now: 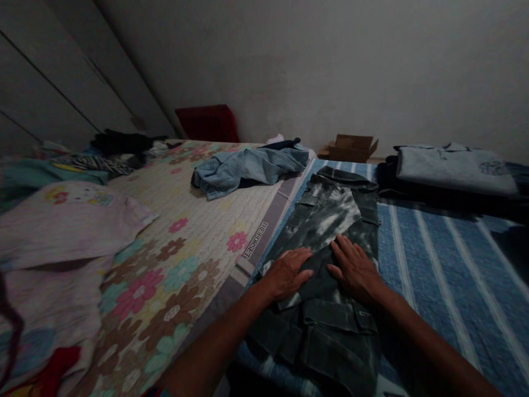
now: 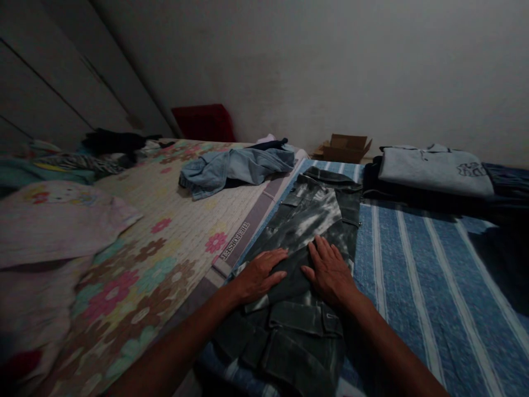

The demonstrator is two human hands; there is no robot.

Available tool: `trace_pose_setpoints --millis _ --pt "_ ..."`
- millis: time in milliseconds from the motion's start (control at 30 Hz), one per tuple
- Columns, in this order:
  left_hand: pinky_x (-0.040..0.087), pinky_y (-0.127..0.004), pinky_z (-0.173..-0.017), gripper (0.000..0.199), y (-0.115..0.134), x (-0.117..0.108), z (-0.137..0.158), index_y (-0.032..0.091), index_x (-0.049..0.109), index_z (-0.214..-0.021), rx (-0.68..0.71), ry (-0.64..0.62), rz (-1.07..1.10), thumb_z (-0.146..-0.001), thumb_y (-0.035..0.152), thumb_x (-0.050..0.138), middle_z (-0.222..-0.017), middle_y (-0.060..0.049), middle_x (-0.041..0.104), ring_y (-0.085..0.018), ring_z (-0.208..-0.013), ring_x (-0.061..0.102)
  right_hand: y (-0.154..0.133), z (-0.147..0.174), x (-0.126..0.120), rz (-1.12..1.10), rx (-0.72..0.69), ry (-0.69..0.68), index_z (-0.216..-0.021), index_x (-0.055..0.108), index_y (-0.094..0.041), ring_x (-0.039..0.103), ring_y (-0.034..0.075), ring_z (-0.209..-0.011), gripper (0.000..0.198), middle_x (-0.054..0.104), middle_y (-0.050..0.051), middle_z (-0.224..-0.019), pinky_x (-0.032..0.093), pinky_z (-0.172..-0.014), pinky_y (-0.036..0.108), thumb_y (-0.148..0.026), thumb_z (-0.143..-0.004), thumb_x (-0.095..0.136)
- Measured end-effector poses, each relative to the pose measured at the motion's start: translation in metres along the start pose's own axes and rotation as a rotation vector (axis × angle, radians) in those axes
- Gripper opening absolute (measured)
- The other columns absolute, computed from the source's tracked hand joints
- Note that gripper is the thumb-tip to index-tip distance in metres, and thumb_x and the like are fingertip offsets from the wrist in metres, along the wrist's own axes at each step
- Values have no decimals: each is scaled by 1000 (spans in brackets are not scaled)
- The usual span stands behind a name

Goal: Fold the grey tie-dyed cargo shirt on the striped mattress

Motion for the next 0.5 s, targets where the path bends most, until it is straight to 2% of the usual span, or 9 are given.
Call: trace_pose_setpoints --millis 100,200,500 --pt "30 -42 -111 47 2 -4 10 15 47 -132 -18 3 7 -90 34 53 -140 -13 49 -22 -133 40 1 2 1 -7 -6 25 -140 41 -11 24 28 -140 59 32 18 -150 25 -111 47 -46 -92 39" --pt "24 -45 -114 51 4 -8 22 16 44 -135 -77 -33 -2 -91 41 51 -144 -13 44 -23 -136 35 1 4 1 -14 -15 44 -138 42 -10 24 30 -140 58 32 20 -150 27 -110 48 -45 -92 38" --pt "14 -48 -116 66 8 -9 37 18 28 -145 -183 -195 -52 -92 55 41 -154 -11 26 -24 -143 16 4 7 3 -21 -23 69 -138 42 -11 23 32 -140 58 28 19 -151 31 -108 50 -45 -92 39"
Point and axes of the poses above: each hand's wrist, its own z-axis away from the middle knuckle, its own x-axis out of the palm, y = z × x, the point moved 5 cm from there along -z, towards the middle knuckle
